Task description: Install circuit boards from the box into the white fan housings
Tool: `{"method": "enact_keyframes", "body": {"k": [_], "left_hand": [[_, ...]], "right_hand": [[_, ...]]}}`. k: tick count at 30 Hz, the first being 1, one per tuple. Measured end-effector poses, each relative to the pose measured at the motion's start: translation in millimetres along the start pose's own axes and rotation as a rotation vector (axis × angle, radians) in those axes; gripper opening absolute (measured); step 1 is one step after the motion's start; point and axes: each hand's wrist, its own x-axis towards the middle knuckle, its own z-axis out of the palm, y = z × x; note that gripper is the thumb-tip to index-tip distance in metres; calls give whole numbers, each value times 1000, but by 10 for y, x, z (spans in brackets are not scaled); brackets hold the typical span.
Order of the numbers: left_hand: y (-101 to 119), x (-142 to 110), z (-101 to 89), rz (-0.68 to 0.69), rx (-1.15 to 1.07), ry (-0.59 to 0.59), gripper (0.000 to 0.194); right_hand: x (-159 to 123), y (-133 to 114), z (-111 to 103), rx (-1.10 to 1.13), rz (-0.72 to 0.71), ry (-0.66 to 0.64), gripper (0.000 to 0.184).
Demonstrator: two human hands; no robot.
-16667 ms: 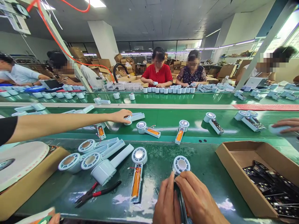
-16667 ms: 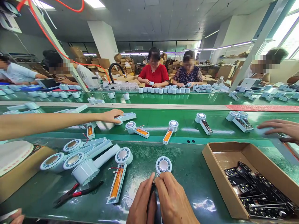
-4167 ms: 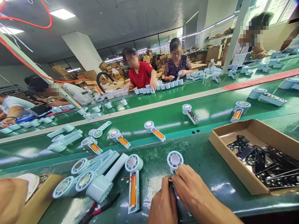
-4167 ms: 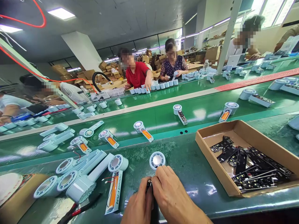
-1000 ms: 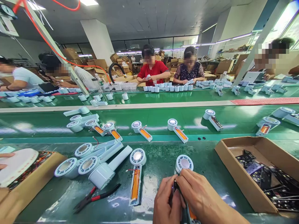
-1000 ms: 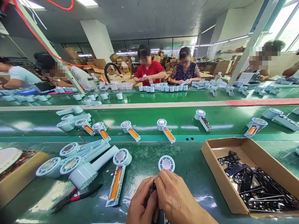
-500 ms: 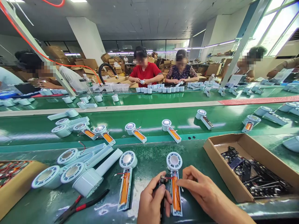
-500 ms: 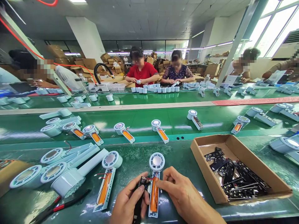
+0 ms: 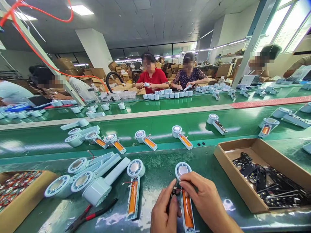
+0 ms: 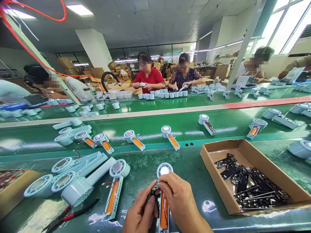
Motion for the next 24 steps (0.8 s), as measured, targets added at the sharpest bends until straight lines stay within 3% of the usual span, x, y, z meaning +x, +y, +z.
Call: {"method": "enact_keyframes", "body": {"k": [6,12,20,24], "left_hand": [[-11,-15,64,205,170,89,40],[-75,-36,132,211,273,179,39],[-98,-26,171,297,306,165,42],[-146,-54,195,272,417,148,46]], "right_hand": [[-72,-47,-13,-103,-133,-143,31],[-99,12,34,-174,-202,-60,26],[-144,77,66,-320,-297,-169,27],[-107,47,51,-322,-358,-207,27]]}}
